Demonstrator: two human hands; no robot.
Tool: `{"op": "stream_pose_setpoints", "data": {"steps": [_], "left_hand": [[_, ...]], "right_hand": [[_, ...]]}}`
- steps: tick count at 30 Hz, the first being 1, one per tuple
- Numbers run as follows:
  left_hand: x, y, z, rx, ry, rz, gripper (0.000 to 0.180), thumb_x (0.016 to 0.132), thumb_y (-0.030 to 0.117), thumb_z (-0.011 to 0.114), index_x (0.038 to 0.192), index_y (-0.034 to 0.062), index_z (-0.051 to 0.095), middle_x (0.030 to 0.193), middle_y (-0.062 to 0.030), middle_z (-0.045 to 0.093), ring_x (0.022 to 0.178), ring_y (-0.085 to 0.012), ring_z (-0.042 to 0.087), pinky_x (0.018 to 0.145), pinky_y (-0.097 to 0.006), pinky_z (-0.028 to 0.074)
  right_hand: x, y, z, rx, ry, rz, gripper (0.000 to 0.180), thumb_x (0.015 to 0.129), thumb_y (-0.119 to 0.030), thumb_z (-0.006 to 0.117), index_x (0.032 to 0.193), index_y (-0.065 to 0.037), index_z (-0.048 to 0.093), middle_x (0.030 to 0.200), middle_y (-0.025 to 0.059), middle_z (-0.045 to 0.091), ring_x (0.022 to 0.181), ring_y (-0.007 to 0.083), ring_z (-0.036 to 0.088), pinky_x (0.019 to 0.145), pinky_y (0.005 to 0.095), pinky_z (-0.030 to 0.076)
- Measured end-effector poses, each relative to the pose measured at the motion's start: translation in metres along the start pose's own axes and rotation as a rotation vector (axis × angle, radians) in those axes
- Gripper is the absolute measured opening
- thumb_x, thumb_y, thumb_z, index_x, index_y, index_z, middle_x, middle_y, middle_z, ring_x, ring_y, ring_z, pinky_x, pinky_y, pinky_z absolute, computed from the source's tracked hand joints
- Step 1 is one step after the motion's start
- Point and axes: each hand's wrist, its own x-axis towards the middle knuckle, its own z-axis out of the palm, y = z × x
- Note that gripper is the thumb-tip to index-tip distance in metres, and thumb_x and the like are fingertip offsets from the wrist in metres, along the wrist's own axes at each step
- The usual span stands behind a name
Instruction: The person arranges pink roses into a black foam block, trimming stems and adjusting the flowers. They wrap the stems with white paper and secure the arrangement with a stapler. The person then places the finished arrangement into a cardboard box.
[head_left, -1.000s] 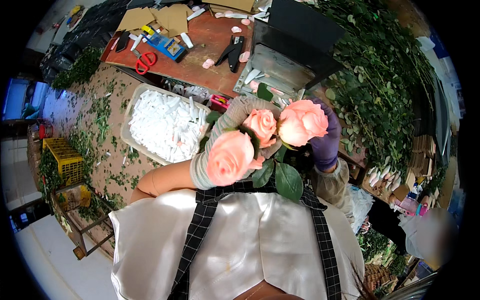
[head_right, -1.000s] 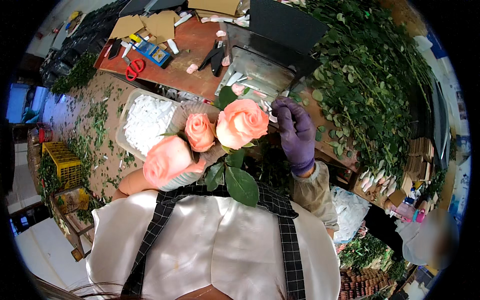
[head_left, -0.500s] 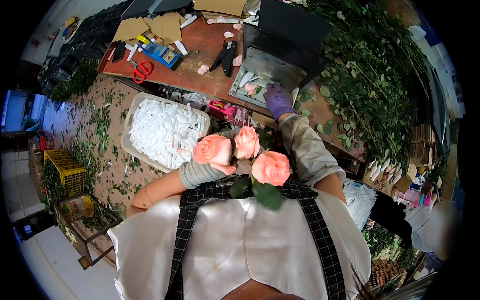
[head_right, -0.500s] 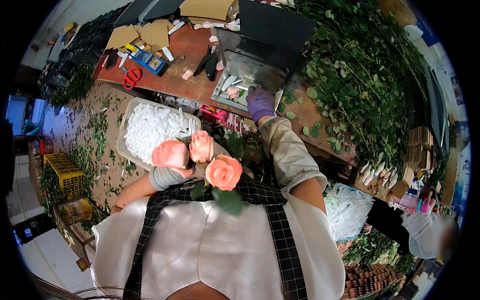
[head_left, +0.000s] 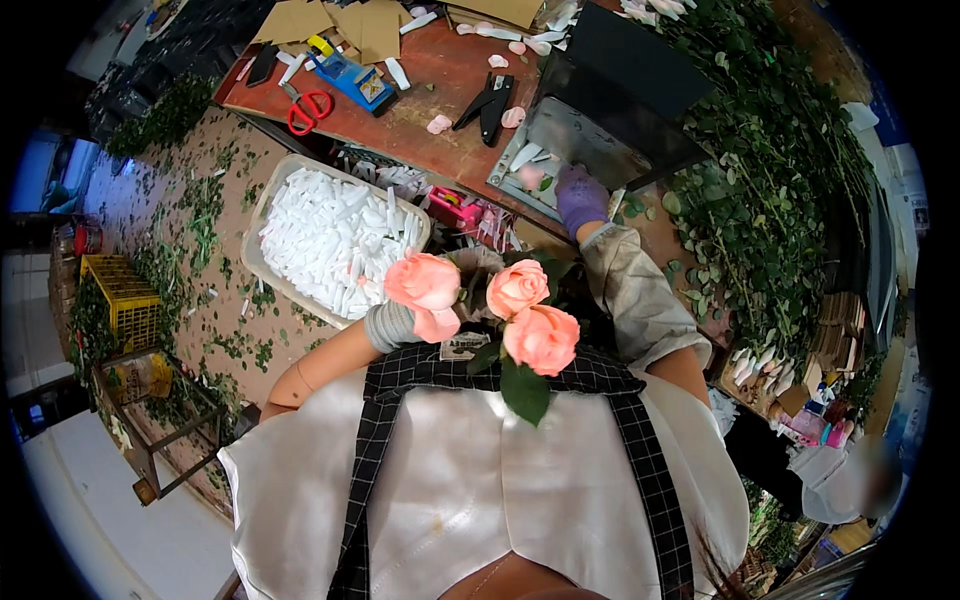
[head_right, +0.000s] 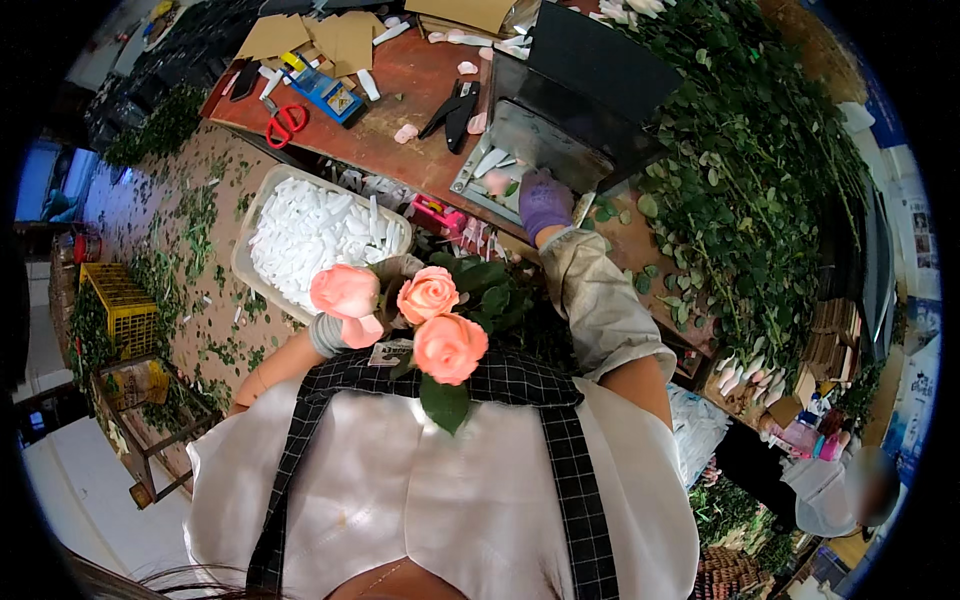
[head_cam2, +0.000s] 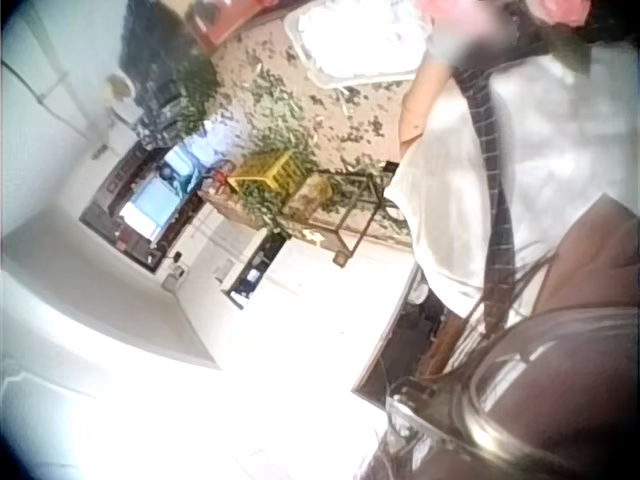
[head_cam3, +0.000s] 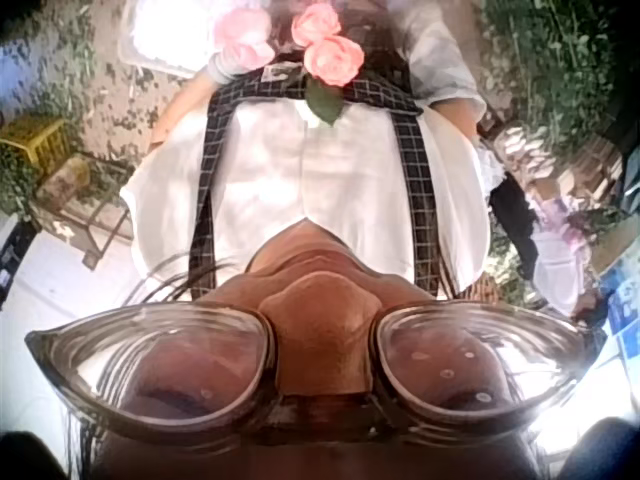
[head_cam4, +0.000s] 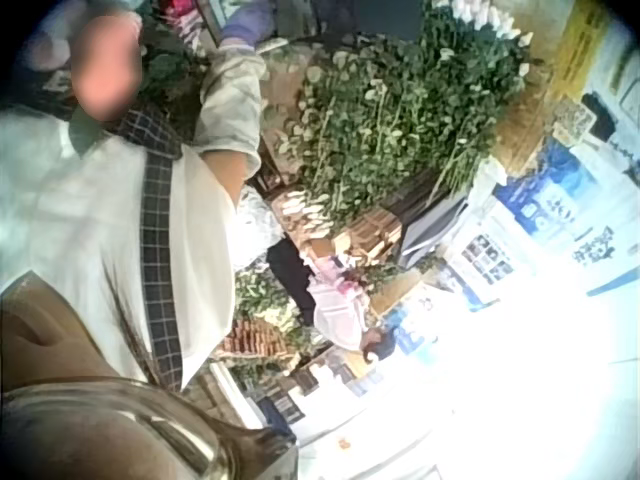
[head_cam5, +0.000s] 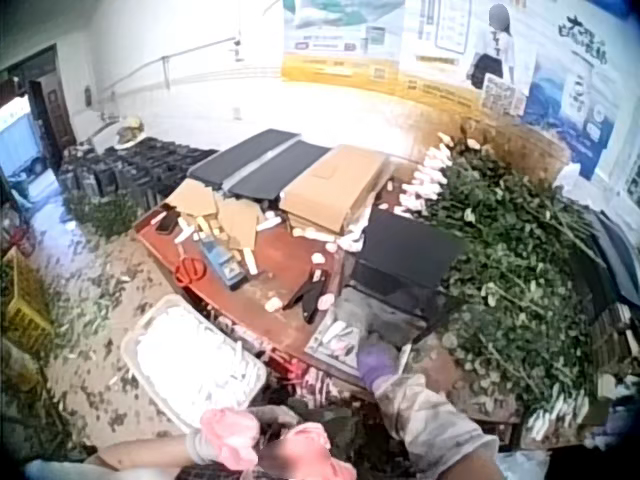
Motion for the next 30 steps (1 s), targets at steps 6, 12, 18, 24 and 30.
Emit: {"op": "stream_pose_setpoints", "data": {"steps": [6, 12, 18, 24, 30], "left_hand": [[0.008, 0.041, 0.039, 0.136, -0.145, 0.043, 0.084, 0.077, 0.038, 0.069, 0.139, -0.0004, 0.026, 0.135, -0.0135, 0.041, 0.125, -0.0256, 0.044, 0.106, -0.037, 0.035], [0.011, 0.048, 0.039, 0.147, -0.113, 0.051, 0.083, 0.077, 0.038, 0.068, 0.138, -0.0004, 0.027, 0.135, -0.0134, 0.041, 0.124, -0.0256, 0.044, 0.106, -0.037, 0.035], [0.007, 0.039, 0.035, 0.117, -0.071, 0.066, 0.082, 0.077, 0.038, 0.068, 0.138, -0.0003, 0.027, 0.134, -0.0133, 0.041, 0.124, -0.0256, 0.044, 0.106, -0.037, 0.035], [-0.005, 0.044, 0.038, 0.15, -0.094, 0.024, 0.081, 0.077, 0.037, 0.067, 0.137, -0.0003, 0.028, 0.134, -0.0132, 0.041, 0.123, -0.0257, 0.045, 0.105, -0.037, 0.035], [-0.011, 0.06, 0.072, 0.359, -0.328, -0.159, 0.08, 0.077, 0.037, 0.067, 0.137, -0.0002, 0.028, 0.133, -0.0131, 0.042, 0.123, -0.0257, 0.045, 0.105, -0.037, 0.035]], "right_hand": [[-0.005, 0.007, -0.009, 0.09, -0.067, -0.076, 0.029, 0.08, -0.017, 0.057, 0.107, -0.009, 0.052, 0.104, 0.0193, 0.059, 0.091, 0.0376, 0.062, 0.075, 0.0466, 0.05], [-0.017, -0.001, -0.042, 0.455, 0.027, 0.044, 0.049, 0.083, -0.023, 0.058, 0.127, -0.008, 0.042, 0.115, 0.0222, 0.055, 0.1, 0.0391, 0.058, 0.084, 0.047, 0.047], [-0.027, 0.02, -0.051, 0.567, -0.151, -0.105, 0.048, 0.091, -0.042, 0.047, 0.134, -0.02, 0.045, 0.13, 0.0224, 0.045, 0.113, 0.0375, 0.052, 0.094, 0.0443, 0.042], [-0.07, 0.027, -0.145, 0.537, 0.13, -0.184, 0.045, 0.092, -0.031, 0.052, 0.133, -0.013, 0.046, 0.133, 0.0206, 0.044, 0.116, 0.0337, 0.05, 0.099, 0.0388, 0.04], [-0.138, 0.013, -0.273, 1.692, 0.329, -0.388, 0.019, 0.085, -0.005, 0.064, 0.102, 0.002, 0.059, 0.111, 0.0208, 0.057, 0.095, 0.02, 0.06, 0.074, 0.0323, 0.051]]}}
